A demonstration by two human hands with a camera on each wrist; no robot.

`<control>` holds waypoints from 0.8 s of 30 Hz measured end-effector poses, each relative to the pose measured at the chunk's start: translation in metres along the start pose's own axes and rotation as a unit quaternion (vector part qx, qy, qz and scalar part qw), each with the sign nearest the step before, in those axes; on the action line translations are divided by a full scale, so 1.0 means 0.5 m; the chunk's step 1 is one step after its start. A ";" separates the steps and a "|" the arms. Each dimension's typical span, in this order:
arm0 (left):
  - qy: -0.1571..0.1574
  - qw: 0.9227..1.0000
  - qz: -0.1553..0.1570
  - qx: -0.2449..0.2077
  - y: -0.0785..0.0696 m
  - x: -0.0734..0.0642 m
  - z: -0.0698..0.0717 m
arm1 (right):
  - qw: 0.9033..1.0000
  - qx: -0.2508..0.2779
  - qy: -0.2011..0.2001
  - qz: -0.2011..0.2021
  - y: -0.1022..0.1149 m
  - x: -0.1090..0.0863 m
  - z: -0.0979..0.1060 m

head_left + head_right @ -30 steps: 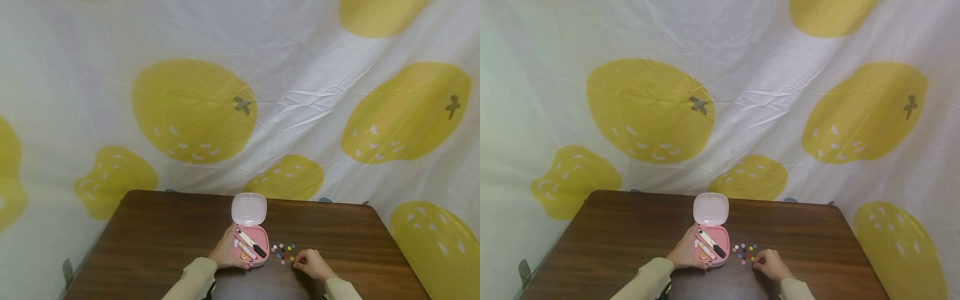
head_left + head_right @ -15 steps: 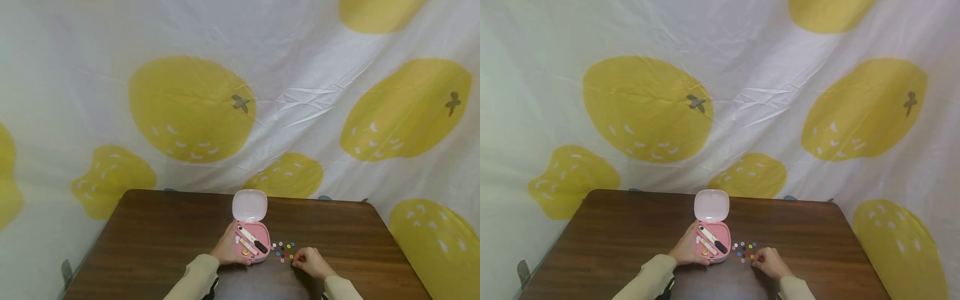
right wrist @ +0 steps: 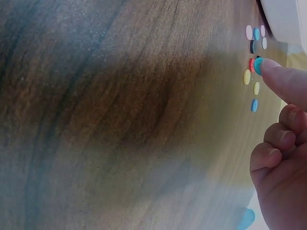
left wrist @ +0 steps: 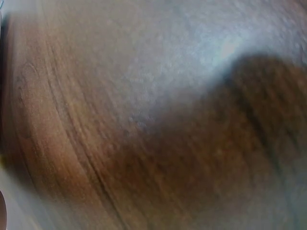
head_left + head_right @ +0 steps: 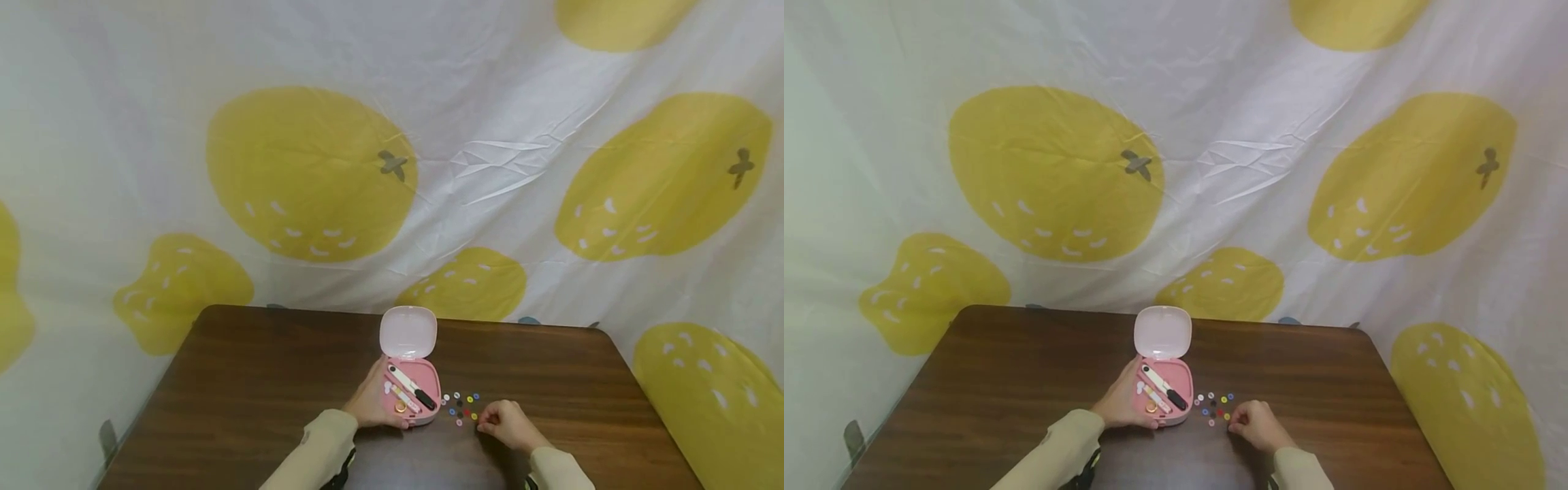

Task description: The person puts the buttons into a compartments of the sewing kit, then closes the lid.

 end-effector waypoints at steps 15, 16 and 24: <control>0.005 1.000 0.000 -0.008 0.002 0.010 -0.002 | 1.000 0.008 -0.003 0.008 0.000 0.002 -0.002; 0.005 1.000 0.000 -0.010 0.002 0.010 -0.002 | 1.000 0.010 -0.004 0.009 0.001 0.001 -0.001; 0.003 1.000 -0.005 0.006 -0.003 0.006 -0.002 | 1.000 0.008 -0.007 0.020 -0.002 -0.005 0.000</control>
Point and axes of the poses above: each hand's wrist, its own x-axis towards the middle knuckle, its own z-axis out of the back of the hand, y = z × x, the point moved 3 cm from there along x, towards the middle knuckle, and after that the axes turned 2 degrees about y, right-handed, at the moved point
